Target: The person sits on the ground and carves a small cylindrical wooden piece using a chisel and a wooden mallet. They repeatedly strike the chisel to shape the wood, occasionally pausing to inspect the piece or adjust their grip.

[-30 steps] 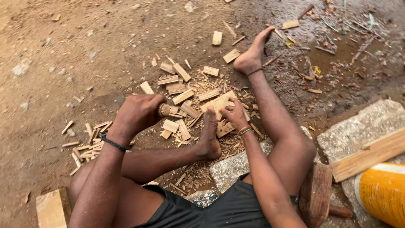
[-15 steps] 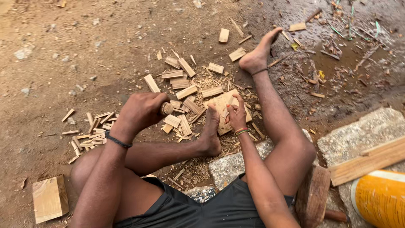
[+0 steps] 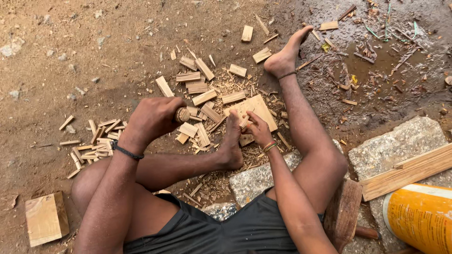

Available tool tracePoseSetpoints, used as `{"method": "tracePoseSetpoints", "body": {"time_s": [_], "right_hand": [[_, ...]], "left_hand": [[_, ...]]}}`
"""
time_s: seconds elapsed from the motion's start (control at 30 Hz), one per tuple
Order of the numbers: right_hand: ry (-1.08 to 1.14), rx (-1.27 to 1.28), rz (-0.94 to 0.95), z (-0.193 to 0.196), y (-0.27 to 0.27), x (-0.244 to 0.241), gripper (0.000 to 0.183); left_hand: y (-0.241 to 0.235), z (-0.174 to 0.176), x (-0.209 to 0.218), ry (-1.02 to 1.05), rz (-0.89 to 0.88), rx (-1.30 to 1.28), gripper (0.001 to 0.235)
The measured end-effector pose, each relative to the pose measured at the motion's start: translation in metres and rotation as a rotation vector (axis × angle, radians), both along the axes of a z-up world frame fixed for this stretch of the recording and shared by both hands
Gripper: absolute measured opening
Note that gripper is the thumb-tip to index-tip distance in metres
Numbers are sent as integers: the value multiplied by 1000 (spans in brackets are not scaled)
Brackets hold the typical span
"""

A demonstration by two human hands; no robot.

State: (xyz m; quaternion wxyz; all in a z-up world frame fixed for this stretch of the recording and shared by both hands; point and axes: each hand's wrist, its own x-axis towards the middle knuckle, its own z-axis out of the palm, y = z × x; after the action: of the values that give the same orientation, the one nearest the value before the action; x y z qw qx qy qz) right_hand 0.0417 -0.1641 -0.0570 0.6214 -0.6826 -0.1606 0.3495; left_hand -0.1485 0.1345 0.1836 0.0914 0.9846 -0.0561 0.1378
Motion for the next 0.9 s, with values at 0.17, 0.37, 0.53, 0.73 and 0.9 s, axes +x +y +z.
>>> {"method": "tracePoseSetpoints", "body": {"time_s": [0.17, 0.37, 0.53, 0.73, 0.9], "right_hand": [[-475, -490, 174, 3, 5, -18, 54], [-772, -439, 44, -9, -9, -14, 28], [-493, -119, -129, -22, -4, 6, 22], [-371, -241, -65, -60, 7, 20, 22], [-653, -236, 161, -69, 22, 32, 25]], "left_hand": [[1, 6, -6, -40, 21, -29, 19], [-1, 12, -7, -38, 24, -24, 19], [4, 7, -11, -29, 38, -3, 18], [0, 18, 0, 47, 34, 70, 18], [-14, 32, 11, -21, -52, 49, 10]]}}
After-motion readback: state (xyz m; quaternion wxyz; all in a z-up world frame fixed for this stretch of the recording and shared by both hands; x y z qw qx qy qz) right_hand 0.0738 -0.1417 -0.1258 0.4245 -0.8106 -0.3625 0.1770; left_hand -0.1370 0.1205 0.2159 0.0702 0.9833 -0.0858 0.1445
